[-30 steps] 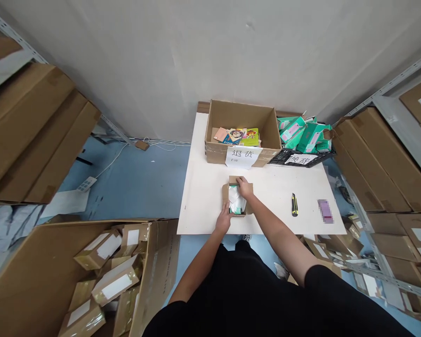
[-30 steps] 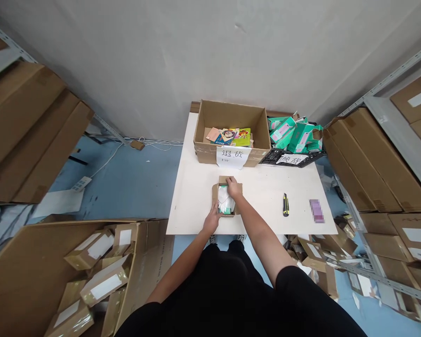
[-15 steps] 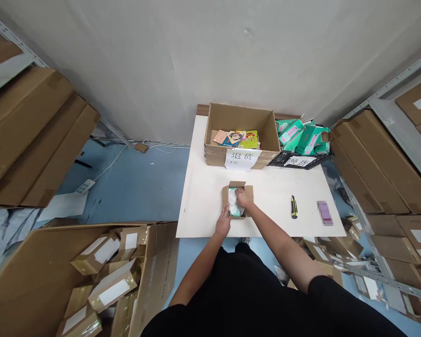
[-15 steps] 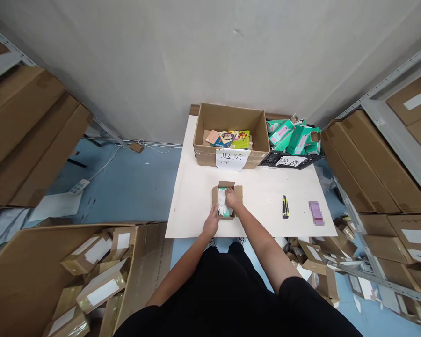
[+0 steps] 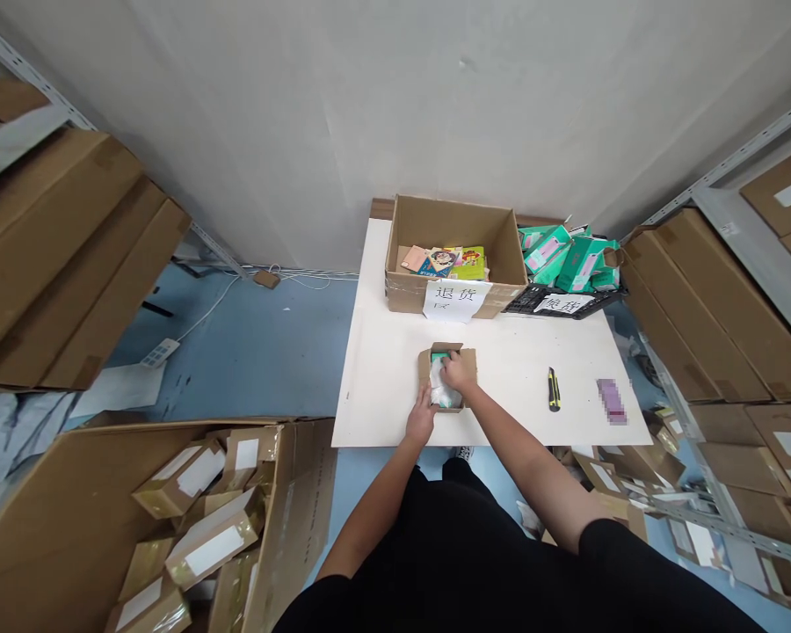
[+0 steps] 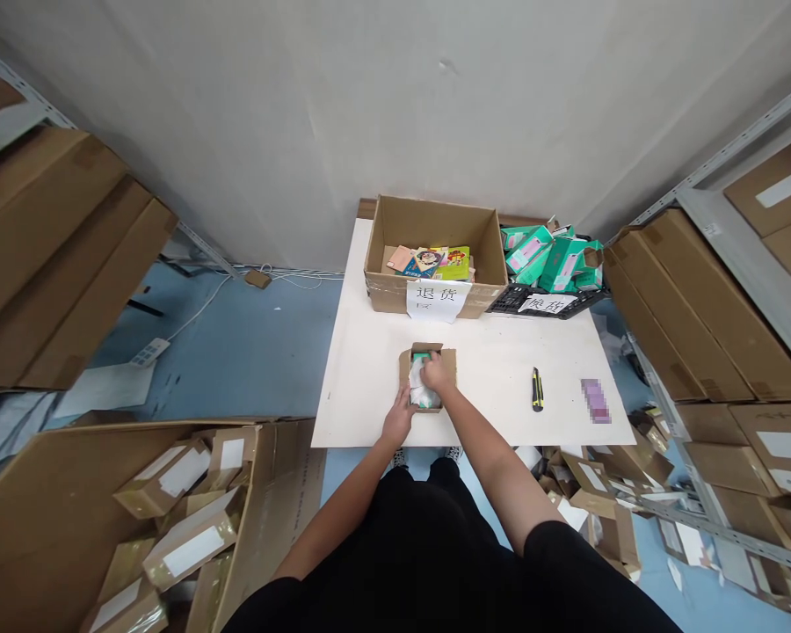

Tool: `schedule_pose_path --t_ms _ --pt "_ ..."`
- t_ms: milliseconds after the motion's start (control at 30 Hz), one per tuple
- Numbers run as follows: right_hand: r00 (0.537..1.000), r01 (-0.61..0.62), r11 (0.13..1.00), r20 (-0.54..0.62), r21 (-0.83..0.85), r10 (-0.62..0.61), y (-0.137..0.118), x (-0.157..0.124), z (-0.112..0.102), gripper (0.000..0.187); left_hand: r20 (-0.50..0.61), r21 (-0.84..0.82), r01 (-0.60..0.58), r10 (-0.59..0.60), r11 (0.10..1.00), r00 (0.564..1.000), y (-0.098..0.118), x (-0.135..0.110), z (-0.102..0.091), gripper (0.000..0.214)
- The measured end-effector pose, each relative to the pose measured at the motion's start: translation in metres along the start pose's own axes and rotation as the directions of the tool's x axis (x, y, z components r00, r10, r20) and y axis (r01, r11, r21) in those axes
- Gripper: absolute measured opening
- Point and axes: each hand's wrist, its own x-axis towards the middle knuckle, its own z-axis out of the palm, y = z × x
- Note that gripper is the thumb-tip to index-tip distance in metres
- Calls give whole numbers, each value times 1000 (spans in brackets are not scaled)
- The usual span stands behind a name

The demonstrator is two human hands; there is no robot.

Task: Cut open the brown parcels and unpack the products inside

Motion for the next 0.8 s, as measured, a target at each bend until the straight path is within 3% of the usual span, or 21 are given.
schedule_pose_path --t_ms 133,267,367,433,533,633,800 --pt "1000 12 1000 1 29 -12 -3 7 -12 38 -1 56 -46 46 997 999 -2 0 1 33" --pt "997 61 998 -54 30 -60 -1 -16 -2 39 -7 56 -25 26 998 1000 -1 -1 0 31" --pt "987 84 995 130 54 -90 5 -41 17 27 -3 61 -17 18 998 1000 1 -2 0 32" --pt "951 174 981 244 91 -191 10 -50 28 24 -7 66 -13 14 998 1000 2 -2 -1 33" --pt "917 298 947 239 118 -318 16 -49 33 45 -4 77 -17 17 997 1000 3 -2 -3 33" --pt "944 277 959 169 65 -284 16 -40 26 68 11 103 -16 15 995 1000 3 -1 -6 34" --pt "961 259 964 116 -55 -251 15 -41 14 88 20 104 -4 2 995 1000 6 -2 -7 34"
